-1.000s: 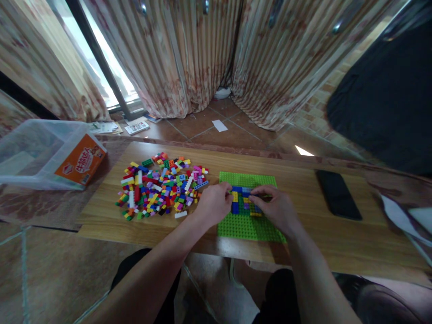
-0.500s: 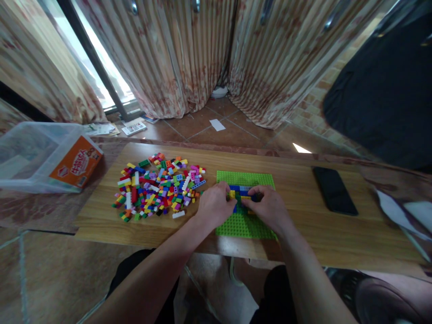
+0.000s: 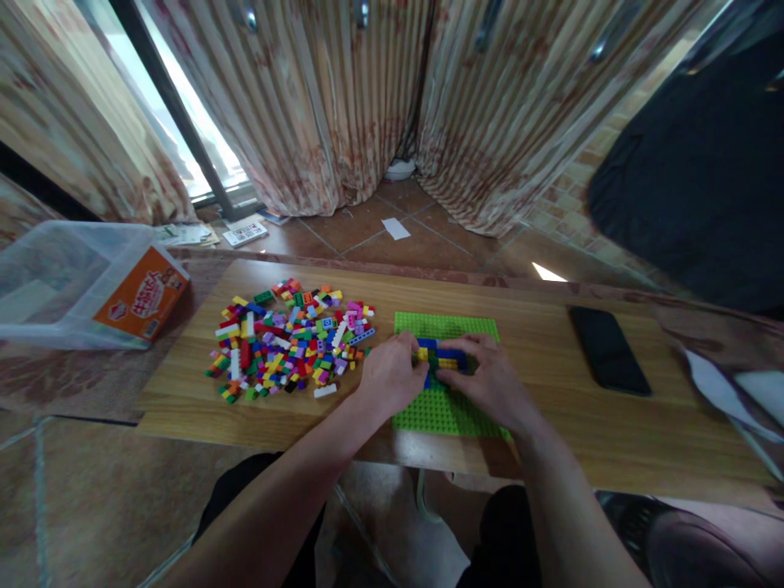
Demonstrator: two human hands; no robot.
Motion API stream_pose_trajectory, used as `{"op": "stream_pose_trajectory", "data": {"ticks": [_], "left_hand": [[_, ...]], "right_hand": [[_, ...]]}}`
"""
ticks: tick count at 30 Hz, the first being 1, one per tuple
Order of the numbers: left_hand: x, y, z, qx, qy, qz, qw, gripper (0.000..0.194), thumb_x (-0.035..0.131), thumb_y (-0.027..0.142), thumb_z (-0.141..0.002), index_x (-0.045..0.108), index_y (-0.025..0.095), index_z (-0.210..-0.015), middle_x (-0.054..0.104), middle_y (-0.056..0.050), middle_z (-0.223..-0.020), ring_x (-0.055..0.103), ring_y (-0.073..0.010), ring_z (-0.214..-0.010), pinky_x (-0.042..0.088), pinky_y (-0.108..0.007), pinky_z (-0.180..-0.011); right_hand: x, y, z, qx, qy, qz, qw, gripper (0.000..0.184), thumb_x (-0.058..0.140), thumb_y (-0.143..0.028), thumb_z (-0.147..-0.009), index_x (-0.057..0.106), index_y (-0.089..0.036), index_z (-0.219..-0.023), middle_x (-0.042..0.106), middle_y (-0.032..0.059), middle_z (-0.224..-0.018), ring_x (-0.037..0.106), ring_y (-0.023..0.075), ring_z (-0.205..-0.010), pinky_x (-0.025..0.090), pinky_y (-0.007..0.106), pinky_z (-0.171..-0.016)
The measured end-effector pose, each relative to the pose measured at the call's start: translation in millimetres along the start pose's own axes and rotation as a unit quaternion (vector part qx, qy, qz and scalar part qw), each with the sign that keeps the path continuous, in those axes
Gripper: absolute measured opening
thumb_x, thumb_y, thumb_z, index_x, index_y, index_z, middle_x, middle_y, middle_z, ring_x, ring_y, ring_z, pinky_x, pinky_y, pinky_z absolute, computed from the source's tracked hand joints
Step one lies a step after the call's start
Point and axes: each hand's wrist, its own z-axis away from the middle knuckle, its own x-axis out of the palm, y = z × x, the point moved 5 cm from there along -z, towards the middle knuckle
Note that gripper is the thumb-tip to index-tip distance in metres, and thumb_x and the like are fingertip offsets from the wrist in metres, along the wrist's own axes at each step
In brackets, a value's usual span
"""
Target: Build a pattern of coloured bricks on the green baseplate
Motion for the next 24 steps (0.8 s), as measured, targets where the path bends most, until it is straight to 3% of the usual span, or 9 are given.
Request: {"op": "stream_pose_trajectory", "data": {"ticks": [6,12,24], "left_hand": [[-0.5,0.1,0.4,0.005,-0.001,0.001,1.0,0.016,0.057,0.026,-0.083,0.061,0.02,-0.097,0.071,-0.007,-0.094,0.068,-0.0238,-0.088,0.05,-0.033,-0.078],[0.1,0.5,0.4,0.006,-0.005,-0.003,1.0,0.014,0.056,0.025,-0.083,0.061,0.02,-0.095,0.071,-0.007,-0.093,0.068,-0.0245,-0.086,0.051,-0.033,-0.074],[-2.3,2.2,2.0,0.008,-0.011,-0.007,1.0,0.013,0.053,0.025,-0.085,0.06,0.019,-0.095,0.071,-0.009,-0.095,0.068,-0.0247,-0.087,0.05,-0.034,-0.075]], "right_hand": [[8.3,-5.9,5.3,-0.038,-0.034,0.06,0.997,0.032,0.072,-0.03,-0.073,0.073,-0.033,-0.104,0.053,0.0098,-0.124,0.045,0.0343,-0.118,0.042,0.057,-0.096],[9.9,-10.0,2.7,-0.041,-0.043,0.043,0.997,0.026,0.07,-0.025,-0.074,0.069,-0.026,-0.1,0.052,0.0101,-0.128,0.042,0.0332,-0.123,0.039,0.055,-0.101],[10.7,-4.4,-8.4,-0.031,0.006,0.016,0.999,0.015,0.068,-0.03,-0.078,0.073,-0.026,-0.091,0.058,0.0084,-0.123,0.048,0.0303,-0.119,0.038,0.053,-0.102]]}}
